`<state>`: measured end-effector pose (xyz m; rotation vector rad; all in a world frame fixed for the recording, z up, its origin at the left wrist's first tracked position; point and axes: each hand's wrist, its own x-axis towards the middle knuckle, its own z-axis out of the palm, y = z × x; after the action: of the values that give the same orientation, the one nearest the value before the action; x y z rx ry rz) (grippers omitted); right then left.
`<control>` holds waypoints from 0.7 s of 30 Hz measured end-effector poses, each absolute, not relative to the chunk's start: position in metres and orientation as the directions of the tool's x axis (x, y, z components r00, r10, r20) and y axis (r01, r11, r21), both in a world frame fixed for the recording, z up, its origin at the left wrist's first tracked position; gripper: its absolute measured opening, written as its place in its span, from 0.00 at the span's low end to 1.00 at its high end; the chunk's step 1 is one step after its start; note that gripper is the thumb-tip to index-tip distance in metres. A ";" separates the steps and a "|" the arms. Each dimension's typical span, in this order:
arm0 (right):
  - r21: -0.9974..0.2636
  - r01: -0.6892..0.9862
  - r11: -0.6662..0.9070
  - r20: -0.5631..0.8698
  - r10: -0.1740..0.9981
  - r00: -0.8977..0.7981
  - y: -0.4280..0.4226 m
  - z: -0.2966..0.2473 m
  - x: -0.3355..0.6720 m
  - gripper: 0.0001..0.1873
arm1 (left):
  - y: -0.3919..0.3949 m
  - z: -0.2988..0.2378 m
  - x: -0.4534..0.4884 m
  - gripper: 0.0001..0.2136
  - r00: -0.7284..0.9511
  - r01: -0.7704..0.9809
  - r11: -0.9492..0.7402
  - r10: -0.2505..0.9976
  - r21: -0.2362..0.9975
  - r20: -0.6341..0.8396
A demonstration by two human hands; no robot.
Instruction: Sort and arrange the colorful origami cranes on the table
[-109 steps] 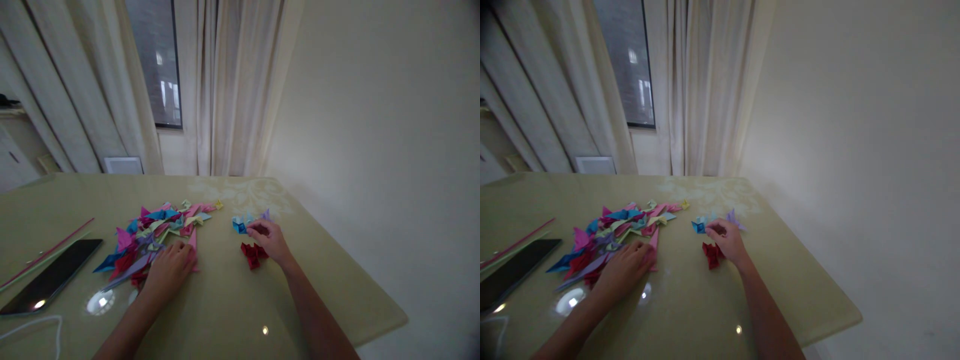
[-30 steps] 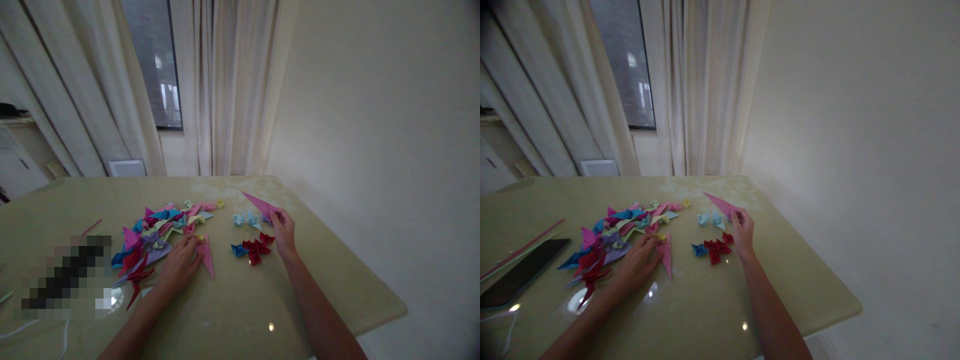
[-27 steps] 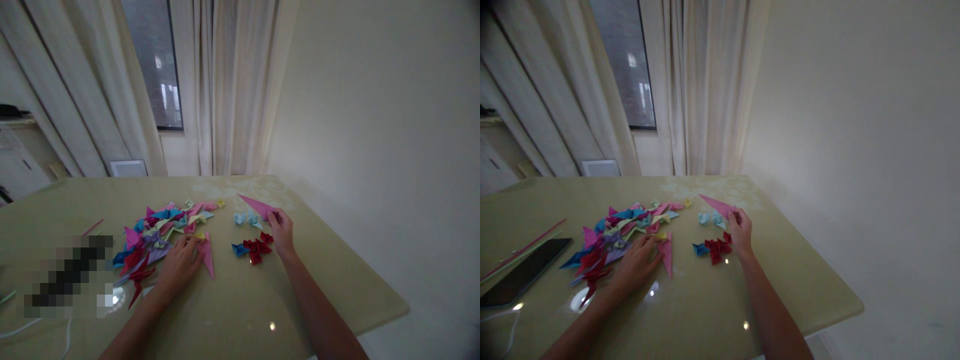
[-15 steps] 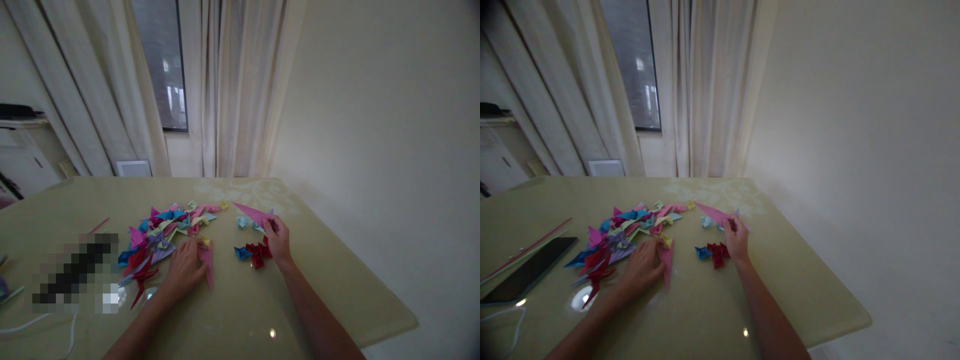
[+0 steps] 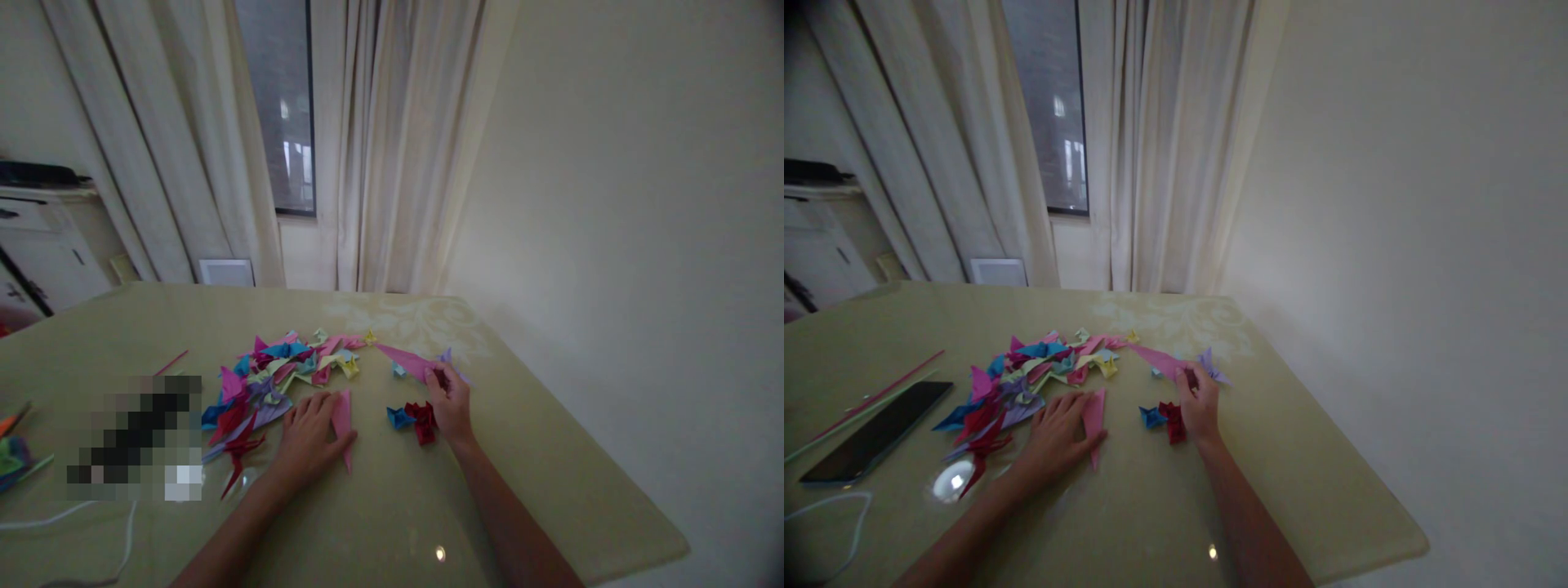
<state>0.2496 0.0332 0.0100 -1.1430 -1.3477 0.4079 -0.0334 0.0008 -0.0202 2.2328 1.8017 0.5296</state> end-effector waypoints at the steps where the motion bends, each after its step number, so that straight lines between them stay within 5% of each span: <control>1: -0.812 0.377 0.445 0.552 0.796 0.249 0.032 0.011 0.248 0.14 | 0.002 -0.020 -0.035 0.32 0.176 0.887 -0.212 0.976 0.410 0.124; 9: -0.713 0.504 0.488 0.629 0.762 0.152 0.020 0.011 0.231 0.13 | 0.010 -0.026 -0.039 0.26 0.307 0.621 -0.385 0.921 0.682 0.240; 21: -0.664 0.533 0.524 0.653 0.754 0.072 0.016 0.013 0.225 0.12 | 0.025 -0.040 -0.049 0.18 0.205 0.544 -0.300 0.953 0.783 0.222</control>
<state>0.2251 0.0156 0.0127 -1.1278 -1.5915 0.2350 -0.0486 0.0248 -0.0403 1.9311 1.3870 0.9593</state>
